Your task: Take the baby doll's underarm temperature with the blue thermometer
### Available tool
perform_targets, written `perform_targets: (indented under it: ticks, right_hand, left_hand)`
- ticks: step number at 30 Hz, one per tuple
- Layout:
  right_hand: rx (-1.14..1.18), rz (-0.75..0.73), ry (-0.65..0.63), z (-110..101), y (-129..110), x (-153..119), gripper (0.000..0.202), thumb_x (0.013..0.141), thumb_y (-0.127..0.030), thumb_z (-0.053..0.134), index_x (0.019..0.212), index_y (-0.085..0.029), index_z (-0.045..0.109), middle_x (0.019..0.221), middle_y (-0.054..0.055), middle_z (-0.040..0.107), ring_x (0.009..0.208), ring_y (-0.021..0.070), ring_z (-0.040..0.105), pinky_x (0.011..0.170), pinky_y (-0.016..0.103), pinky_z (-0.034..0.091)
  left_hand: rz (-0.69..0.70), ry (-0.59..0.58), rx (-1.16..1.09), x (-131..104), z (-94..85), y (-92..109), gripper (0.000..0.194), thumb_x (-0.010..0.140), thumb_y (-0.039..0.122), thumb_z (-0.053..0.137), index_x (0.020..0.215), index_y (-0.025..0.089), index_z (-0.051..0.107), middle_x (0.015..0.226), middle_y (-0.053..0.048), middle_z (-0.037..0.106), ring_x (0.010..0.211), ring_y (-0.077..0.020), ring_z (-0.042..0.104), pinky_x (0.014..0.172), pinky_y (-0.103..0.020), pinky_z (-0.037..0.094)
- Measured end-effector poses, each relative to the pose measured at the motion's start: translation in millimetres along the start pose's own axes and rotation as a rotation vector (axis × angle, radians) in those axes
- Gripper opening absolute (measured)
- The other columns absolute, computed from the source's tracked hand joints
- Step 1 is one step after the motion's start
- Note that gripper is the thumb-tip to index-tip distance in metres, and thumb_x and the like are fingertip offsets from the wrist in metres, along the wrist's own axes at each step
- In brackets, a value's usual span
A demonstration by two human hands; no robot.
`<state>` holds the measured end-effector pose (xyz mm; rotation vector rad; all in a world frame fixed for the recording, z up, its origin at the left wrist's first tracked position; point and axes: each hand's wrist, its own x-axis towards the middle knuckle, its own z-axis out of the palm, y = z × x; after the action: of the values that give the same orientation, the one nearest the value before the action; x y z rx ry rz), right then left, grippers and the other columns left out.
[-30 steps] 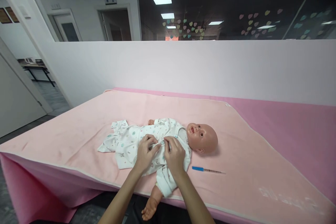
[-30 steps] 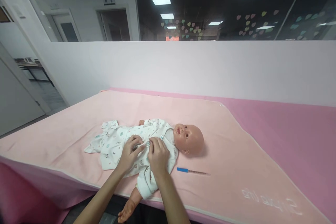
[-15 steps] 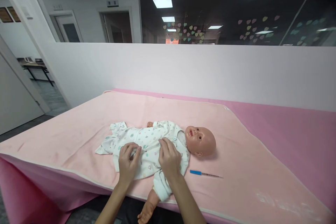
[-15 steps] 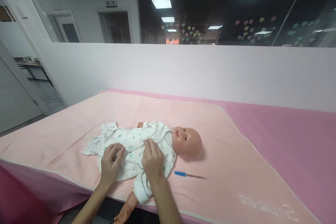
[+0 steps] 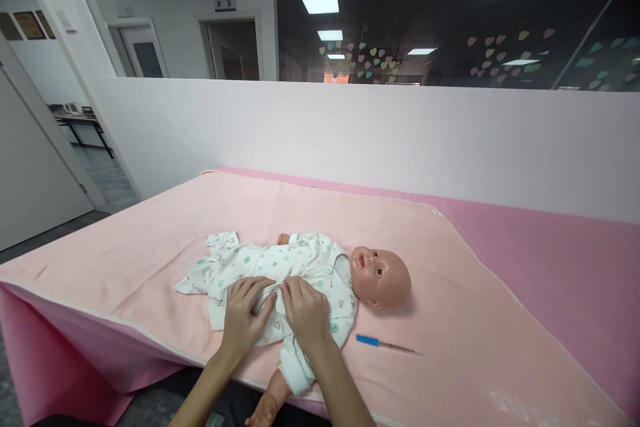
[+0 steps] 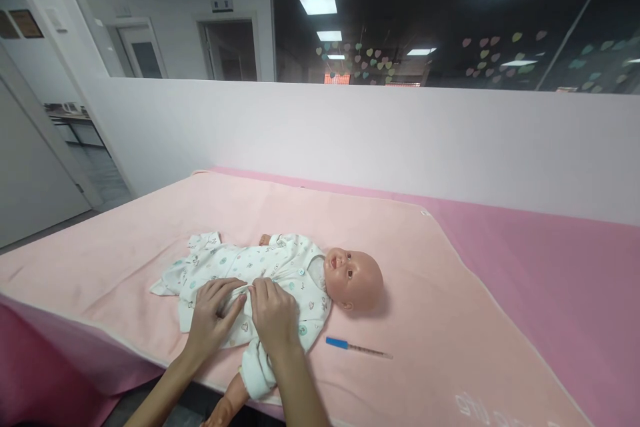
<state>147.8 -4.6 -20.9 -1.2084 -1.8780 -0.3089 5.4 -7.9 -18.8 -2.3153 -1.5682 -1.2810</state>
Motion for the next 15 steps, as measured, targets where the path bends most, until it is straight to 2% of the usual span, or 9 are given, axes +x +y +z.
perform_targets:
  ticks: [9,15]
  right_hand:
    - [-0.034,0.025,-0.02,-0.7,0.2,0.2,0.021,0.092,-0.023,0.038,0.076,-0.021,0.051,0.065,0.0,0.056,0.062,0.0113,0.055,0.05,0.023,0.033]
    - [-0.026,0.055,-0.038,-1.1,-0.1,-0.7,0.019,0.091,-0.02,0.04,0.077,-0.022,0.053,0.065,-0.001,0.056,0.061,0.0119,0.055,0.05,0.023,0.033]
  left_hand:
    - [0.019,-0.041,0.006,0.0,3.6,-3.3,0.017,0.083,0.029,0.048,0.093,0.022,0.06,0.094,-0.004,0.063,0.091,-0.0211,0.051,0.081,-0.036,0.036]
    - [0.041,-0.019,-0.076,0.9,2.9,-2.1,0.011,0.082,0.025,0.049,0.085,0.023,0.059,0.087,-0.002,0.062,0.089,-0.0201,0.051,0.081,-0.036,0.035]
